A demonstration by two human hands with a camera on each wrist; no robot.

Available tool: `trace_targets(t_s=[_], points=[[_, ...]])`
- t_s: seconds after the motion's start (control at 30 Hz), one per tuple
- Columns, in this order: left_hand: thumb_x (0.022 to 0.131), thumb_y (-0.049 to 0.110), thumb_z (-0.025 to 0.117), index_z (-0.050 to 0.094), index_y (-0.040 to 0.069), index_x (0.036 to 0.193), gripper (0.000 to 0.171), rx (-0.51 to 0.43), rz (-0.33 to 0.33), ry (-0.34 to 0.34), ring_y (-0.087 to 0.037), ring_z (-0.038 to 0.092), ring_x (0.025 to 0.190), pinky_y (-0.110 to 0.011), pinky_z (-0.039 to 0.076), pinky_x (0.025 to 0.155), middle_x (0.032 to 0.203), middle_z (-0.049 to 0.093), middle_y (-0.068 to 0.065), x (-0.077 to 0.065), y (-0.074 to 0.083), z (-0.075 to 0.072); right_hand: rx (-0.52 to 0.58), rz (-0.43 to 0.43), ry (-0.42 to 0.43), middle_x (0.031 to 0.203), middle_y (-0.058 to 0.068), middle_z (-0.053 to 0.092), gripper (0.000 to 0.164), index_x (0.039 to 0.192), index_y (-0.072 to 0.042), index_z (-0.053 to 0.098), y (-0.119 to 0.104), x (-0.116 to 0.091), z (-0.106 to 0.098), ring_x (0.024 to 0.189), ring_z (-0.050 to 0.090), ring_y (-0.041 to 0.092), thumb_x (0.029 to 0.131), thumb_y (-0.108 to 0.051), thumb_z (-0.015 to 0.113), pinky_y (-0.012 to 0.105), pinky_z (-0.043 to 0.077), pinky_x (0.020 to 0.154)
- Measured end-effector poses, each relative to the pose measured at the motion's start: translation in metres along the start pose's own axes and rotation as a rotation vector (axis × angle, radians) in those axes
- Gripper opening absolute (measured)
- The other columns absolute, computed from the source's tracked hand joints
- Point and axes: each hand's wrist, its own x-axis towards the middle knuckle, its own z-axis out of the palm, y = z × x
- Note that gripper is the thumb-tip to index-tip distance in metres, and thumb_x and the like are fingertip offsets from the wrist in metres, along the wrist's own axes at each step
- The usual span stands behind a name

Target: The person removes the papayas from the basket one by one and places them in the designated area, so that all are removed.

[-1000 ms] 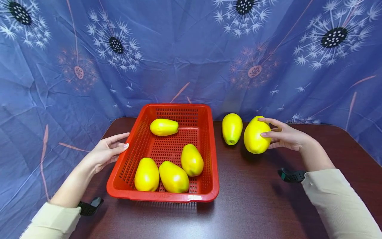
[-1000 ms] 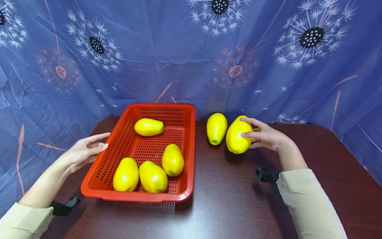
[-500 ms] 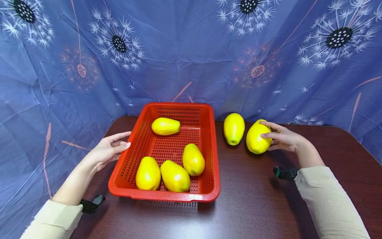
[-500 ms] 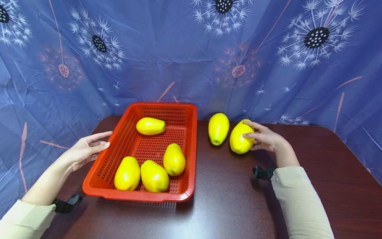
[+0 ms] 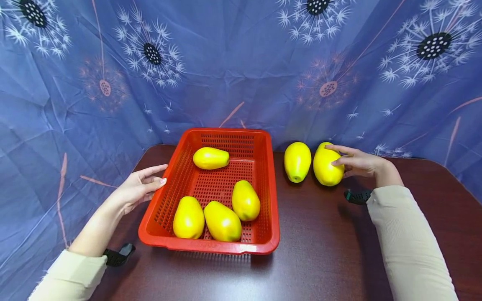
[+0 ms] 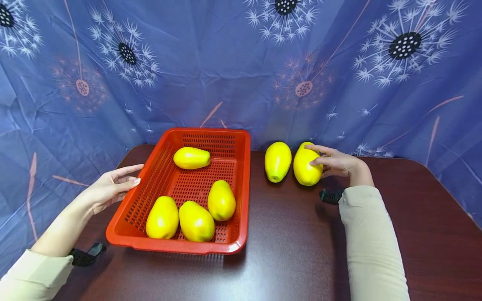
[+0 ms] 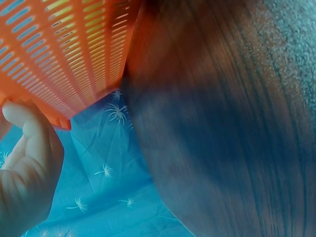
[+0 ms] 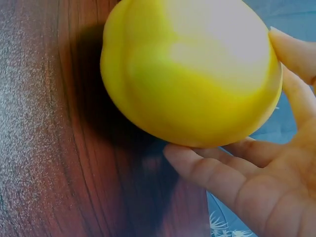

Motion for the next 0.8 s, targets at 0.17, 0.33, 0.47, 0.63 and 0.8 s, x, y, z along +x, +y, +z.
trace_targets(t_s=[0.17,0.33,0.47,0.63,0.8], points=[[0.092,0.007,0.058,0.023,-0.002,0.145,0.065,-0.018,0.006,-0.002,-0.01,0.064,0.081,-0.029,0.054,0.071,0.088,0.065,0.004,0.0011,0.0006,0.0,-0.01,0.0,0.01,0.152,0.021,-0.004,0.074,0.151,-0.022,0.006,-0.0025,0.001,-0.0024,0.118,0.041,0.037,0.094,-0.017,0.053,0.049,0.045,0.09],[0.092,0.006,0.058,0.022,-0.002,0.146,0.066,-0.013,-0.005,0.009,-0.01,0.064,0.081,-0.028,0.054,0.071,0.087,0.065,0.004,0.0008,0.0021,-0.0005,-0.014,-0.002,0.016,0.152,0.022,-0.004,0.074,0.151,-0.022,0.005,-0.0033,0.0,-0.0013,0.124,0.031,0.043,0.094,-0.018,0.053,0.051,0.044,0.09],[0.092,0.007,0.057,0.021,-0.002,0.146,0.066,-0.008,-0.007,0.009,-0.009,0.064,0.081,-0.028,0.054,0.072,0.087,0.065,0.005,0.001,0.0013,-0.001,-0.02,-0.01,0.013,0.151,0.025,-0.004,0.074,0.151,-0.02,0.005,-0.004,-0.0014,0.0002,0.128,0.022,0.047,0.095,-0.018,0.053,0.052,0.045,0.088],[0.092,0.008,0.057,0.02,-0.002,0.146,0.066,-0.004,-0.011,0.006,-0.01,0.064,0.081,-0.028,0.054,0.072,0.087,0.065,0.005,0.0005,-0.0006,-0.001,-0.025,-0.025,0.012,0.151,0.026,-0.006,0.072,0.151,-0.015,0.007,-0.0051,-0.0015,0.0017,0.13,0.018,0.051,0.095,-0.017,0.052,0.054,0.046,0.087],[0.093,0.009,0.057,0.02,-0.001,0.147,0.066,-0.004,-0.015,0.005,-0.01,0.064,0.081,-0.028,0.054,0.071,0.087,0.065,0.005,0.0003,-0.0002,-0.0007,-0.034,-0.017,0.023,0.15,0.027,0.001,0.071,0.151,-0.013,0.009,-0.0057,-0.0017,0.002,0.127,0.026,0.05,0.095,-0.018,0.053,0.053,0.045,0.087]])
